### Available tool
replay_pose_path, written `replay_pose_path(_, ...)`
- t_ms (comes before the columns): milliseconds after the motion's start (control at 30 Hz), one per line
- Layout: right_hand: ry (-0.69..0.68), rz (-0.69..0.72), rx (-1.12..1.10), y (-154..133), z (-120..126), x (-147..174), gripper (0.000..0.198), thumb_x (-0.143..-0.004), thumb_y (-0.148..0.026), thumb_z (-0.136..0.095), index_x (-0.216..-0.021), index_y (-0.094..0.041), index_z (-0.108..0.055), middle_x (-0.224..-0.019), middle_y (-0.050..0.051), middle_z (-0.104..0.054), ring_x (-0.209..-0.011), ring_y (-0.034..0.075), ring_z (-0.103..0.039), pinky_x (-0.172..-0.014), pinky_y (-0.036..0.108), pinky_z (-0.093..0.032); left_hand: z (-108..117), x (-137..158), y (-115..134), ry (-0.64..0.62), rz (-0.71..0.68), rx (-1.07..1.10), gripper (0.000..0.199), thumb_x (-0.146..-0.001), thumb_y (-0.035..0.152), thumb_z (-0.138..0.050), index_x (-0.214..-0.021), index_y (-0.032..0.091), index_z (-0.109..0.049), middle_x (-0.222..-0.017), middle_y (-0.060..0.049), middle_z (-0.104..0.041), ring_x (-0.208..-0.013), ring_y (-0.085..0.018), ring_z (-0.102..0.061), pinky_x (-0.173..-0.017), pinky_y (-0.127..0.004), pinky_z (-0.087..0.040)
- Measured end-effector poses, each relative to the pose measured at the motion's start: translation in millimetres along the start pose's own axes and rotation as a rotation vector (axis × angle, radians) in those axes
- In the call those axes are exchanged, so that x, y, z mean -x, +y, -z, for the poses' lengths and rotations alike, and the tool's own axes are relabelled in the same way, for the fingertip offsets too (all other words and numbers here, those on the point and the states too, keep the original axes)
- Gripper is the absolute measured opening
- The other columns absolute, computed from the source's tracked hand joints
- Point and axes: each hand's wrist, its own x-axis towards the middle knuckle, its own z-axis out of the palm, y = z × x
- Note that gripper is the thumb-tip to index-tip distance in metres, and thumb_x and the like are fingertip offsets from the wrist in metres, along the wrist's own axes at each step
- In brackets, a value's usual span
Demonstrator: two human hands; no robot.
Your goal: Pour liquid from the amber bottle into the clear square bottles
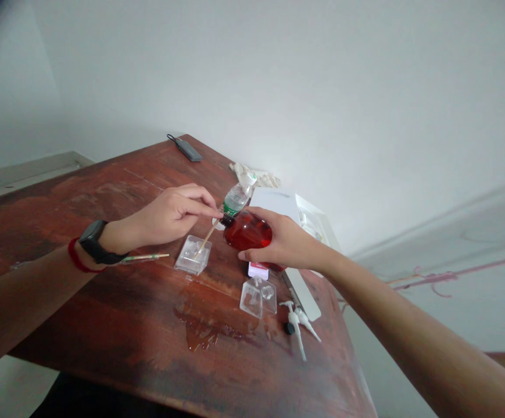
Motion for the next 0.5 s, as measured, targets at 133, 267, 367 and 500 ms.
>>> replay_pose_path(133, -0.006, -0.013, 0.014, -1.8, 0.6, 0.1, 0.068, -0.073, -0.044, -0.087, -0.135, -0.023, -0.07, -0.118, 0.008, -0.08, -0.101, 0.03, -0.077, -0.094, 0.045, -0.063, 0.0, -0.1, -0.2, -0.004, 0.005, -0.017, 0.052, -0.087, -0.005, -0.048, -0.112, 0.02, -0.087, -0.11, -0.008, -0.079, -0.103, -0.021, -0.073, -0.094, -0.036, -0.059)
replay_pose_path(267, -0.013, -0.01, 0.021, -4.9, 2.1, 0.5, 0.066, -0.073, -0.042, -0.087, -0.135, -0.024, -0.071, -0.118, 0.008, -0.08, -0.101, 0.03, -0.077, -0.092, 0.044, -0.063, -0.7, -0.1, -0.3, -0.006, 0.004, -0.014, 0.053, -0.087, -0.006, -0.048, -0.111, 0.021, -0.086, -0.109, -0.007, -0.08, -0.102, -0.021, -0.073, -0.093, -0.035, -0.059)
replay_pose_path(367, -0.019, -0.005, 0.037, -6.8, 3.6, 0.5, 0.064, -0.073, -0.041, -0.087, -0.133, -0.024, -0.072, -0.116, 0.007, -0.08, -0.099, 0.029, -0.077, -0.09, 0.043, -0.063, -1.1, 0.0, -0.3, 0.001, -0.014, -0.015, 0.052, -0.087, -0.006, -0.049, -0.111, 0.02, -0.087, -0.109, -0.008, -0.079, -0.102, -0.021, -0.073, -0.093, -0.036, -0.059)
replay_pose_path(500, -0.026, -0.027, 0.042, -7.0, 4.9, 0.1, 0.068, -0.073, -0.042, -0.087, -0.136, -0.023, -0.071, -0.111, 0.006, -0.081, -0.093, 0.028, -0.077, -0.086, 0.042, -0.064, -1.6, -0.1, 0.3, 0.005, -0.02, -0.016, 0.052, -0.086, -0.007, -0.048, -0.111, 0.018, -0.087, -0.107, -0.009, -0.079, -0.1, -0.022, -0.073, -0.092, -0.036, -0.059)
